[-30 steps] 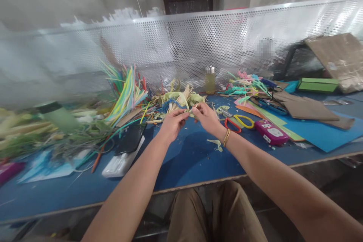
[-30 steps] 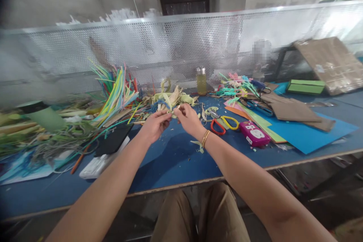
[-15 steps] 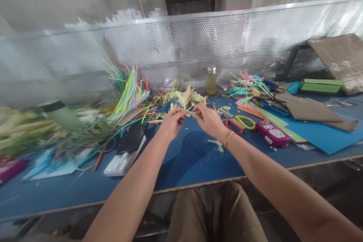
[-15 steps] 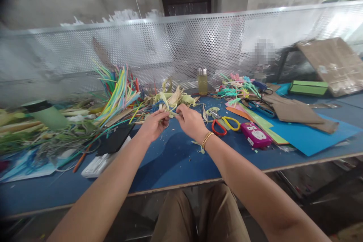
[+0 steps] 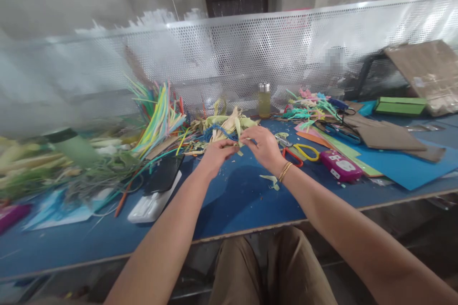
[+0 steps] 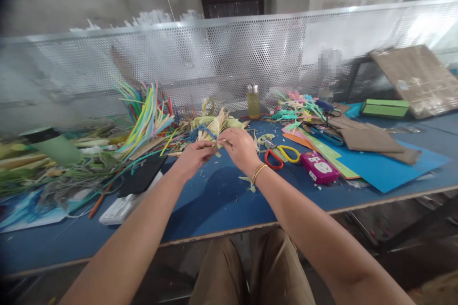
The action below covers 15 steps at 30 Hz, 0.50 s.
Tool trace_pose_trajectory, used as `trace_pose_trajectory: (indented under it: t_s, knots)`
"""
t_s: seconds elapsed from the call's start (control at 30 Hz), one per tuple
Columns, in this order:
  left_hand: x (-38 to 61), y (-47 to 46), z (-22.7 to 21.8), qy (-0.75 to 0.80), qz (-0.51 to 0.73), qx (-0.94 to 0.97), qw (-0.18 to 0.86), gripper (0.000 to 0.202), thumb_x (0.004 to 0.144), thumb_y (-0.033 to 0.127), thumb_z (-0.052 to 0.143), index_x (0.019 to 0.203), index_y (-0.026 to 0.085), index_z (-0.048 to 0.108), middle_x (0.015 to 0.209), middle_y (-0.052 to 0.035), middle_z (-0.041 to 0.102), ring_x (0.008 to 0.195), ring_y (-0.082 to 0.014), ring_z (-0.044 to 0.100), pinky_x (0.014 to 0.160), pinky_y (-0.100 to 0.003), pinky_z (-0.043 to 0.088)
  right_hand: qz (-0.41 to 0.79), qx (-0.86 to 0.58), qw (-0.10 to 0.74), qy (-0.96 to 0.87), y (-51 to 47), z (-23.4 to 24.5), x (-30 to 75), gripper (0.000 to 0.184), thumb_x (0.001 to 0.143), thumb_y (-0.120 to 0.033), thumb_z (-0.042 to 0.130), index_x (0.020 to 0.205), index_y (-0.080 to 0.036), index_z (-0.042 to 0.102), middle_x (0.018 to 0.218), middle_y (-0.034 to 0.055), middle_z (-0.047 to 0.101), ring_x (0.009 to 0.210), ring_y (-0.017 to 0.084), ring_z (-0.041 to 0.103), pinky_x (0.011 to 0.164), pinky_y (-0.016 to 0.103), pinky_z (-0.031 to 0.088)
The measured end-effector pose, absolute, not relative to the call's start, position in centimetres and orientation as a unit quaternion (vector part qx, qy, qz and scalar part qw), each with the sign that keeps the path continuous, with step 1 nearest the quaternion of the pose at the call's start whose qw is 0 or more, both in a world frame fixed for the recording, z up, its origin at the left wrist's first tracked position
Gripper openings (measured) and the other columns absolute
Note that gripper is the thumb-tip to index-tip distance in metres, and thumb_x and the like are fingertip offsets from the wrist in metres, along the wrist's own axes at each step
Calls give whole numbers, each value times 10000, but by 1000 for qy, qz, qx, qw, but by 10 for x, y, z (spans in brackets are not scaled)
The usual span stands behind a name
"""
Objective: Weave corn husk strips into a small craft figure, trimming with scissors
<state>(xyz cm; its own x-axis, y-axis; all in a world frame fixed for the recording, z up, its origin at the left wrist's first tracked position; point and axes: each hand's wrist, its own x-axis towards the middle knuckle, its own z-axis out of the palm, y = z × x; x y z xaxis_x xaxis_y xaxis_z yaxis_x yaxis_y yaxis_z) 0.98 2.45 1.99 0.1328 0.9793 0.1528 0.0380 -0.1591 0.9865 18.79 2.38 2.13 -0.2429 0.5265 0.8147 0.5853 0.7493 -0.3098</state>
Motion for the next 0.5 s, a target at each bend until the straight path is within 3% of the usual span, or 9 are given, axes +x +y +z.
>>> trace_pose_trajectory:
  t_s: [0.17,0.3,0.5]
  knots:
    - [10,23,20,424,485,580,499,252,583,324,828,763,180,725,564,37,545,510,-90,419,525,-249,270,4,-430,492,-757,25,14,185,176,966,-350,514,884,-205,570,760,31,633,697,184,565,624,283,356]
    - [9,25,18,421,481,594,489,231,591,311,831,752,180,729,543,43,531,499,-88,411,522,-250,274,10,-432,483,-762,24,12,180,146,955,-332,494,873,-212,504,721,22,595,658,181,537,612,280,317]
    - [11,25,16,393,488,570,531,308,610,327,849,867,189,750,644,8,637,553,-99,515,553,-242,341,49,-445,514,-732,26,10,178,160,926,-329,516,821,-228,452,700,-4,566,607,159,504,601,276,310]
